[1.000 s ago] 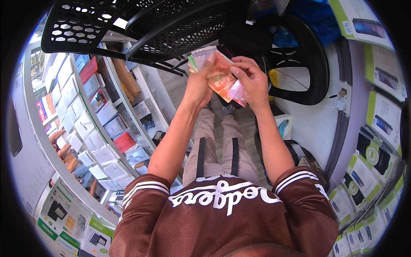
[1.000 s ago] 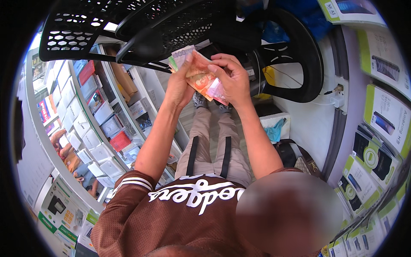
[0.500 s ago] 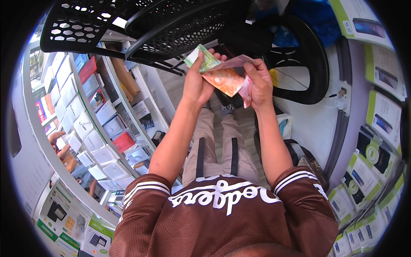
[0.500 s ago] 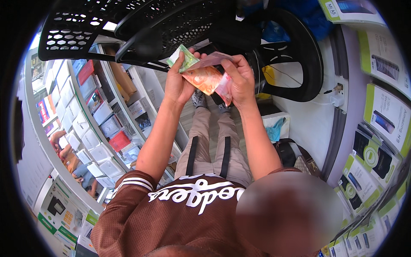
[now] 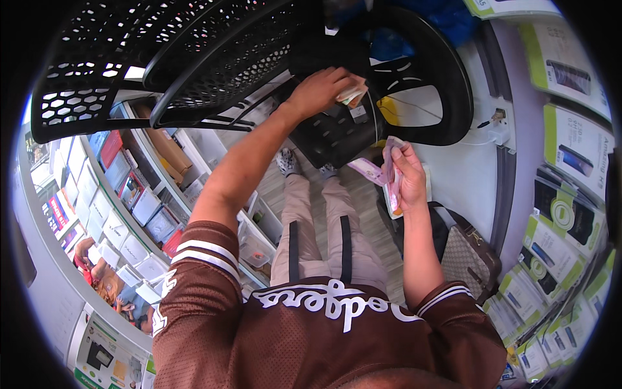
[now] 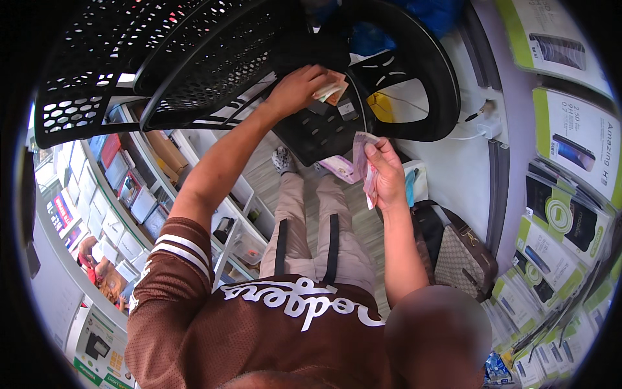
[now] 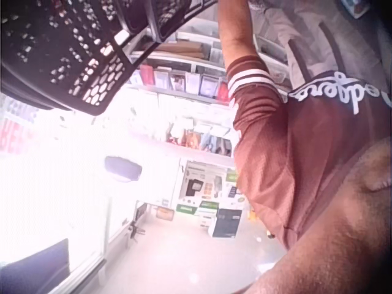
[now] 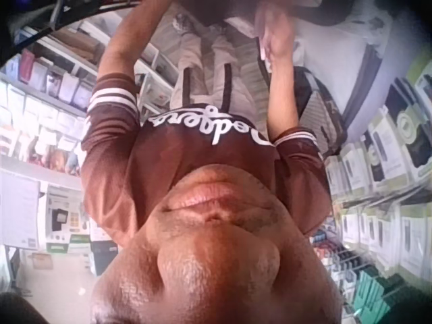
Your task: The person applies adhesive to the internal components of a disassembled smartphone and reassembles it. They then handle a small electronic component and a packaged item at the counter.
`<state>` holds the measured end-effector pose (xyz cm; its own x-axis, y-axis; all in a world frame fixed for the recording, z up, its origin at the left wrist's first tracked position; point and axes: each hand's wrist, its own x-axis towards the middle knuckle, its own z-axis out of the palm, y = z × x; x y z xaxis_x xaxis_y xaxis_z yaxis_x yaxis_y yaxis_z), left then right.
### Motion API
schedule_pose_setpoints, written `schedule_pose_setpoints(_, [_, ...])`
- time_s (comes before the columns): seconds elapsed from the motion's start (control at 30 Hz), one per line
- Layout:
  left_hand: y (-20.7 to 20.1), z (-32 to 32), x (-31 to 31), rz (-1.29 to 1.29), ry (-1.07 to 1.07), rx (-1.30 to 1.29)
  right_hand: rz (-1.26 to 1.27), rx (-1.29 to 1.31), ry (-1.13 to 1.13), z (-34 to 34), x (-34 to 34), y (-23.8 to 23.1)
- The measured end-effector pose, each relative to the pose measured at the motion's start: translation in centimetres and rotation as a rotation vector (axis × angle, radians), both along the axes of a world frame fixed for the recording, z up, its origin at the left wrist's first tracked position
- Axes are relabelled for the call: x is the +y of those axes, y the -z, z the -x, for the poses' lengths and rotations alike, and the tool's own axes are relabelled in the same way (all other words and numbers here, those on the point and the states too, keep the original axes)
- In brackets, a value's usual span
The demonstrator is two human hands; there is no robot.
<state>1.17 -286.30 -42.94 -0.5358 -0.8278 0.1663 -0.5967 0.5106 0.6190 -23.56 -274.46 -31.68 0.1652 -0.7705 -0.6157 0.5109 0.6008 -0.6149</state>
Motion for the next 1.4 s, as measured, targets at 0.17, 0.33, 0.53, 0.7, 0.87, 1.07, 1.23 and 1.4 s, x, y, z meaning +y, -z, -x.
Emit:
schedule_pose_setpoints(0.17, [0.8,0.6,-0.3,-0.207,-0.034,-0.486,0.012,-0.017,-0.052,0.3,-0.3,0.7])
schedule_pose_setpoints(0.33, [0.6,2.3,-2.2,-0.488,-0.193,-0.673,0.042,-0.015,-0.091,-0.3,-1.5,0.2])
schedule_pose_setpoints(0.53, [8.7,0.8,-2.1,-0.224,-0.301,-0.377,0.138,0.164,-0.302,-0.5,-2.8,0.2])
schedule_pose_setpoints(0.7, [-1.5,1.4,-1.8,-0.579,-0.219,-0.831,0.164,0.232,-0.323,-1.0,-3.5,0.2])
schedule_pose_setpoints(0.87, [-1.4,-1.8,2.8,-0.421,-0.147,-0.552,0.033,0.31,-0.443,-1.9,-5.4,0.4])
schedule_pose_setpoints(1.07, [3.6,-6.1,1.4,-0.284,-0.852,-0.124,0.305,0.682,-0.793,-7.5,-9.7,6.7])
schedule_pose_setpoints(1.23, [5.6,-7.2,0.0,-0.826,-0.793,0.392,0.311,0.935,-0.831,-10.7,-11.2,9.5])
schedule_pose_setpoints(1.4, [6.2,-7.5,0.7,-0.576,-0.647,0.205,0.329,0.939,-0.708,-12.3,-10.3,8.6])
